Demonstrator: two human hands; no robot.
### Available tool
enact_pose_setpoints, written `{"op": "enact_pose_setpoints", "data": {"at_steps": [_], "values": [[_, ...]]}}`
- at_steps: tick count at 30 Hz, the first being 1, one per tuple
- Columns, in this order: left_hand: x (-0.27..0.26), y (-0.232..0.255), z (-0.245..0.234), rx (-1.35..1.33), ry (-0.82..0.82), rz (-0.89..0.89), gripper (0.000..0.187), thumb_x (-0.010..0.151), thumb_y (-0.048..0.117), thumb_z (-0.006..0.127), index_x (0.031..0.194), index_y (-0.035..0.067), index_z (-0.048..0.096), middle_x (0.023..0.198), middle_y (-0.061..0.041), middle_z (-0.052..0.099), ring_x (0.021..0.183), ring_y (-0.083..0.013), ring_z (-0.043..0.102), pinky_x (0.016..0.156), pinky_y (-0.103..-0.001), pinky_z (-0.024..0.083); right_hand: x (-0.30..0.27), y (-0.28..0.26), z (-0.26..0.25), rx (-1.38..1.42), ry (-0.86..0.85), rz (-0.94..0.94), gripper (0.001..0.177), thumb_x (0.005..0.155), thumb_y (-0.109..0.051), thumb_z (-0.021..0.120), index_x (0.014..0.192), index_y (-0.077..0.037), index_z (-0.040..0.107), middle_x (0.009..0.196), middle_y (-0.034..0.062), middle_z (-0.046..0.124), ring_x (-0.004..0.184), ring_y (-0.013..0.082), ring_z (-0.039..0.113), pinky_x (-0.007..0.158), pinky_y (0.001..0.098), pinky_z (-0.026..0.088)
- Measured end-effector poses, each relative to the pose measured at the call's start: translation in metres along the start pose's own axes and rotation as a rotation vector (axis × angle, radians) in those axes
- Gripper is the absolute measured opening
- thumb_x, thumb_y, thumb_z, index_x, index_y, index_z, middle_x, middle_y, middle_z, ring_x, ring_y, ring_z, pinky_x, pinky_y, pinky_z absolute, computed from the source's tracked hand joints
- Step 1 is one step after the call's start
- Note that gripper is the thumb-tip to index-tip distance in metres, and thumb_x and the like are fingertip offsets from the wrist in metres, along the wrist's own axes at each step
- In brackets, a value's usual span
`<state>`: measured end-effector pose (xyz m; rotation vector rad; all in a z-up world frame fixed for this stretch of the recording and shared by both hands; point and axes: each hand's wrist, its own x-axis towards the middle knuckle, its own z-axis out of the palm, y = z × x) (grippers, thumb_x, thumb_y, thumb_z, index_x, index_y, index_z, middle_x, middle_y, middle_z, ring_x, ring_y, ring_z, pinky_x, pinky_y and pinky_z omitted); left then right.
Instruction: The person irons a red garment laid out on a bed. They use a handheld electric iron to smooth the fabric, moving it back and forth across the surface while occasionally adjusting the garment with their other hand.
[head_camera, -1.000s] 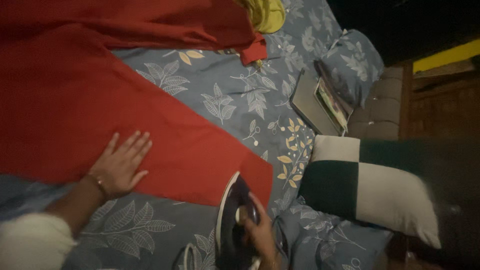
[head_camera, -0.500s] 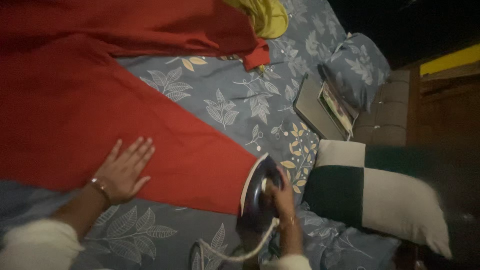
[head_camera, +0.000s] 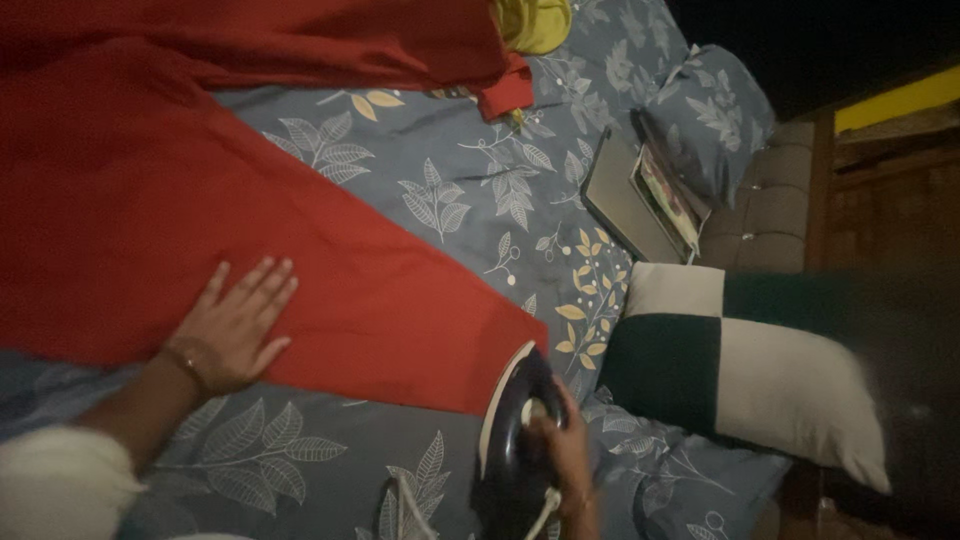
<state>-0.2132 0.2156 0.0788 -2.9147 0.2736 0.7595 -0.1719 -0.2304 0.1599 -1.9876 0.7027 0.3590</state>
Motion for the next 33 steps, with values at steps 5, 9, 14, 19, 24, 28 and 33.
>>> {"op": "enact_pose_setpoints", "data": {"at_steps": [5,9,14,19,24,28,33], "values": [[0.003,0.001,0.001,-0.001,-0.032,-0.006,0.078,0.102,0.054,0.022,0.161,0.009,-0.001,0.17,-0.01,-0.009,0.155,-0.0246,-0.006,0.122,-0.054,-0.002,0.061,-0.029,-0.005,0.015,-0.038,-0.13,0.07,0.086,-0.008,0.065,0.153,-0.023,0.05,0.096,0.0136,0.069,0.065,0.0187,0.06,0.052,0.0292,0.048],[0.001,0.001,0.005,-0.013,0.02,-0.007,0.078,0.102,0.055,0.023,0.162,0.009,0.001,0.17,-0.009,-0.006,0.155,-0.0237,-0.004,0.123,-0.054,-0.001,0.096,-0.037,-0.012,0.016,-0.119,-0.185,0.077,0.083,-0.001,0.059,0.156,-0.025,0.047,0.086,0.02,0.06,0.058,0.0217,0.054,0.047,0.0311,0.047],[-0.003,0.001,-0.01,-0.02,-0.063,-0.018,0.077,0.104,0.054,0.024,0.162,0.01,0.0,0.171,-0.01,-0.007,0.156,-0.0254,-0.004,0.123,-0.054,0.0,0.019,-0.029,0.0,-0.093,-0.033,-0.035,0.071,0.085,-0.003,0.06,0.151,-0.025,0.049,0.123,0.0078,0.063,0.078,0.0141,0.065,0.061,0.0277,0.055],[-0.003,0.01,-0.037,-0.022,-0.125,0.052,0.076,0.106,0.05,0.022,0.162,0.007,-0.006,0.171,-0.011,-0.015,0.156,-0.0257,-0.01,0.122,-0.058,-0.003,-0.008,0.013,0.013,-0.218,-0.35,-0.298,0.069,0.087,-0.007,0.073,0.153,-0.019,0.055,0.144,0.014,0.059,0.107,0.0185,0.057,0.089,0.0325,0.051],[0.049,0.076,-0.057,-0.162,0.001,0.295,0.074,0.106,0.044,0.031,0.163,0.009,-0.001,0.172,-0.009,-0.01,0.157,-0.0232,-0.008,0.124,-0.058,-0.005,-0.029,0.009,0.024,-0.246,-0.402,-0.128,0.067,0.082,-0.011,0.07,0.146,-0.025,0.054,0.138,0.0063,0.065,0.1,0.0214,0.068,0.084,0.0355,0.056],[0.113,0.123,-0.073,-0.115,0.042,0.475,0.071,0.106,0.044,0.032,0.162,0.008,0.006,0.172,-0.008,-0.006,0.158,-0.0231,-0.006,0.125,-0.058,-0.004,-0.017,0.0,0.039,-0.261,-0.352,-0.424,0.061,0.09,-0.01,0.069,0.148,-0.02,0.057,0.136,0.0153,0.07,0.115,0.0203,0.067,0.095,0.0293,0.052],[0.156,0.141,-0.081,-0.114,0.082,0.454,0.075,0.104,0.047,0.034,0.161,0.007,0.007,0.172,-0.009,-0.004,0.157,-0.024,-0.005,0.124,-0.057,-0.001,0.021,-0.031,0.03,-0.267,-0.191,-0.199,0.057,0.09,-0.021,0.07,0.144,-0.031,0.055,0.146,0.0032,0.06,0.111,0.0215,0.069,0.086,0.0331,0.057]]}}
